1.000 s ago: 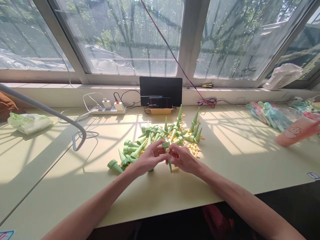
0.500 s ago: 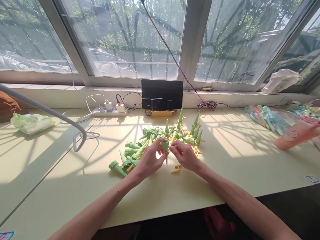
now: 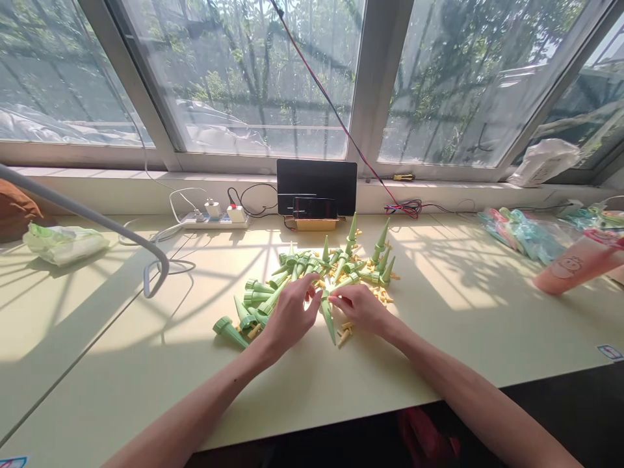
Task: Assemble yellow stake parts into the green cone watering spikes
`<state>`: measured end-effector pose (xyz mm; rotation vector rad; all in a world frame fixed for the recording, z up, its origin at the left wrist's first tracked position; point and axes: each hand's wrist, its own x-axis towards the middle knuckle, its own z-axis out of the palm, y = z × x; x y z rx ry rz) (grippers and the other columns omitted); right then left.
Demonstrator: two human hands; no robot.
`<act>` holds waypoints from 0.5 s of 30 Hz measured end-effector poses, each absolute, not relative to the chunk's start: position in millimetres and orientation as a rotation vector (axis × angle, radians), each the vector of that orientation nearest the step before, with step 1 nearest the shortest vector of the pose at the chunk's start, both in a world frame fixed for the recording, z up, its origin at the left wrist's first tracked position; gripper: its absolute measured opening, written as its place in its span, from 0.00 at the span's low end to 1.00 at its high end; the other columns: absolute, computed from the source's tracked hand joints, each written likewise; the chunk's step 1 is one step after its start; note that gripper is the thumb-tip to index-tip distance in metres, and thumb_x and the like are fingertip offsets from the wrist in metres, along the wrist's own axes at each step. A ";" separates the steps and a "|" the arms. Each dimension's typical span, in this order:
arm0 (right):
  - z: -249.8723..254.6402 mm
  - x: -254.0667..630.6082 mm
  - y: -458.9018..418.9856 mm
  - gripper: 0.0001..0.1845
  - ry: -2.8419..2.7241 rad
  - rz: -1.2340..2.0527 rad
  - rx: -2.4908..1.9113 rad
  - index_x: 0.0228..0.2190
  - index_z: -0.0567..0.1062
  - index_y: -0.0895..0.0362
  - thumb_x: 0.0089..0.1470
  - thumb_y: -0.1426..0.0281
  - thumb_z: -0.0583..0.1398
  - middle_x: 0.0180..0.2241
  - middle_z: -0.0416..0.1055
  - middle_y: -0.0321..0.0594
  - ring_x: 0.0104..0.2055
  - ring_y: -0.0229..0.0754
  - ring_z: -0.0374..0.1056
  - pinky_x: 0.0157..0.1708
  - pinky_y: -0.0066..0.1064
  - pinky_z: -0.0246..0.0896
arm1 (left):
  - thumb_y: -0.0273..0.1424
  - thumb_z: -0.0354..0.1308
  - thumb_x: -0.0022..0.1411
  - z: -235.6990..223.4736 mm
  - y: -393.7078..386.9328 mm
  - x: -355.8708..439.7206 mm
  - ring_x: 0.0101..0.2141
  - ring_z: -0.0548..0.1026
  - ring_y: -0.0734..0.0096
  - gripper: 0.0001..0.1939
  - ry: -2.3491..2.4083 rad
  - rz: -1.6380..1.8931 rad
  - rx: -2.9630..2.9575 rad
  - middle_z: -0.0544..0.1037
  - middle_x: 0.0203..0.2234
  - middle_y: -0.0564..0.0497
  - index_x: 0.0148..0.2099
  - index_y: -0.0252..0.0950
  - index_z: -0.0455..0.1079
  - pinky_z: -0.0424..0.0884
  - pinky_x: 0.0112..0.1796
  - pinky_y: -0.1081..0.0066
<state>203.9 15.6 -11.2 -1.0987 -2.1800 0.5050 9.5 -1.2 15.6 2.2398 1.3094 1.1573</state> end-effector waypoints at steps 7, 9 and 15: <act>-10.0 199.7 12.4 0.23 -2.213 0.491 -1.070 0.19 0.65 0.57 0.64 0.62 0.53 0.18 0.54 0.30 0.23 0.34 0.50 0.25 0.27 0.46 | 0.31 0.54 0.63 13.3 -0.4 9.5 0.30 0.72 0.65 0.08 1.284 1.195 2.215 0.75 0.27 0.51 0.45 0.40 0.70 0.65 0.34 0.68; -9.2 200.1 12.2 0.22 -2.227 0.476 -1.074 0.20 0.66 0.57 0.64 0.63 0.54 0.18 0.55 0.30 0.23 0.34 0.52 0.25 0.26 0.46 | 0.30 0.54 0.62 12.7 0.1 9.7 0.29 0.71 0.65 0.08 1.286 1.191 2.222 0.74 0.27 0.51 0.44 0.40 0.70 0.65 0.34 0.68; -10.9 201.2 13.8 0.15 -2.224 0.505 -1.087 0.24 0.72 0.57 0.61 0.66 0.57 0.20 0.62 0.31 0.24 0.34 0.57 0.26 0.26 0.46 | 0.30 0.52 0.64 13.7 -1.3 9.4 0.30 0.72 0.65 0.06 1.307 1.137 2.282 0.74 0.28 0.51 0.43 0.38 0.68 0.65 0.35 0.67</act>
